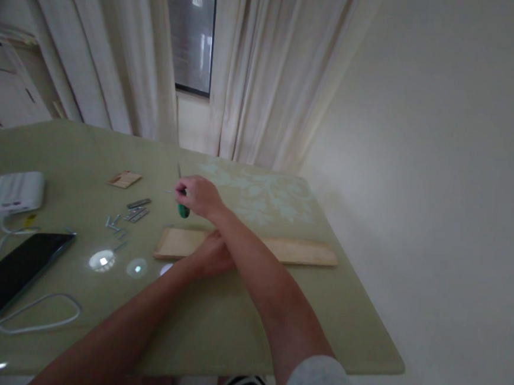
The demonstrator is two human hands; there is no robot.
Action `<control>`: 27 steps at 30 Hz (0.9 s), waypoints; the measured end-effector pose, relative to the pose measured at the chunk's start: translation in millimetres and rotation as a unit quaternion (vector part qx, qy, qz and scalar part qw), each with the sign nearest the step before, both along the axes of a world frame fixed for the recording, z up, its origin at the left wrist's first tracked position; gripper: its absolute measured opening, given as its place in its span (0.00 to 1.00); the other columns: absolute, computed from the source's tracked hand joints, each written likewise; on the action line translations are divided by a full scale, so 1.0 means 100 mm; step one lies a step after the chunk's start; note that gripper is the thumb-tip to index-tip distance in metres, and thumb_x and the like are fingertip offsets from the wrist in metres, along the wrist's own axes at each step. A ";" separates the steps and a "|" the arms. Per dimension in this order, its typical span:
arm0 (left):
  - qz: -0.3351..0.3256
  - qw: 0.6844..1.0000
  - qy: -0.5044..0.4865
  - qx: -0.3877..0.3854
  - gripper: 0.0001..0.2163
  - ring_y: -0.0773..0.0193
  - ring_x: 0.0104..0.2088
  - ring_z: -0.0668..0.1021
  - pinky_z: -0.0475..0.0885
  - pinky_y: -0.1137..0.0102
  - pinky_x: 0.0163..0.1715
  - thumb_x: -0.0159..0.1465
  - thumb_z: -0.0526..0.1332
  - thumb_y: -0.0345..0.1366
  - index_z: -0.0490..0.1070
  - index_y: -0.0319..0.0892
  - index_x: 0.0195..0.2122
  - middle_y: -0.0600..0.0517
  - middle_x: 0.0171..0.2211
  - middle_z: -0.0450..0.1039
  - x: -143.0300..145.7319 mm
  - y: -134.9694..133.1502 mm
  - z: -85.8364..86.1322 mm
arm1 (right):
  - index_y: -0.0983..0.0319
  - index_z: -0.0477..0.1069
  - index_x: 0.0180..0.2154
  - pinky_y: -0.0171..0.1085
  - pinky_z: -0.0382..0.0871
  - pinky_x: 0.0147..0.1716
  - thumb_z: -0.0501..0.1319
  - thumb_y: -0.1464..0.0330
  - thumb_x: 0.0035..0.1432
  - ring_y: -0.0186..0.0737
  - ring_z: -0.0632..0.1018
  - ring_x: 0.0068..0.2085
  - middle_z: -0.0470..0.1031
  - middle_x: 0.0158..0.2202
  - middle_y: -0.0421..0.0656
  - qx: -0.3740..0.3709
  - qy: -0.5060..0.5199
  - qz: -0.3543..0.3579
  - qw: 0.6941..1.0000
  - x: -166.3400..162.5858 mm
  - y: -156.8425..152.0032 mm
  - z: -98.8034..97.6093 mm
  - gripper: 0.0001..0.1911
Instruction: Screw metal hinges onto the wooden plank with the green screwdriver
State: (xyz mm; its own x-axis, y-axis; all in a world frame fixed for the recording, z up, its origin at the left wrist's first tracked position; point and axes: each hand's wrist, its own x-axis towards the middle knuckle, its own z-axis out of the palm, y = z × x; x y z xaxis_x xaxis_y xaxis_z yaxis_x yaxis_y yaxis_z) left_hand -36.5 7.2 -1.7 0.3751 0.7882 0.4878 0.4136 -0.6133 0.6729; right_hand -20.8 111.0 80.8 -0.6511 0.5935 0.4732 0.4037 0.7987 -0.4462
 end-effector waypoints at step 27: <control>0.043 0.929 -0.299 -0.214 0.12 0.65 0.33 0.79 0.76 0.72 0.36 0.60 0.75 0.46 0.83 0.43 0.36 0.51 0.32 0.81 0.07 -0.13 0.19 | 0.62 0.79 0.35 0.31 0.75 0.25 0.76 0.56 0.52 0.32 0.77 0.28 0.80 0.31 0.40 -0.418 0.326 -0.088 0.843 1.77 -1.01 -0.53 0.17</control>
State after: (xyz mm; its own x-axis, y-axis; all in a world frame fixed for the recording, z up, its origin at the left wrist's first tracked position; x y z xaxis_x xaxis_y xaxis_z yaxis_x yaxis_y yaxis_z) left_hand -30.0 -5.4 16.8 0.0650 0.9723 0.2247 -0.0777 -0.2195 0.9725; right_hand 155.8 10.3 28.3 -0.2810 0.9576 0.0642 -0.0667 0.0473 -0.9967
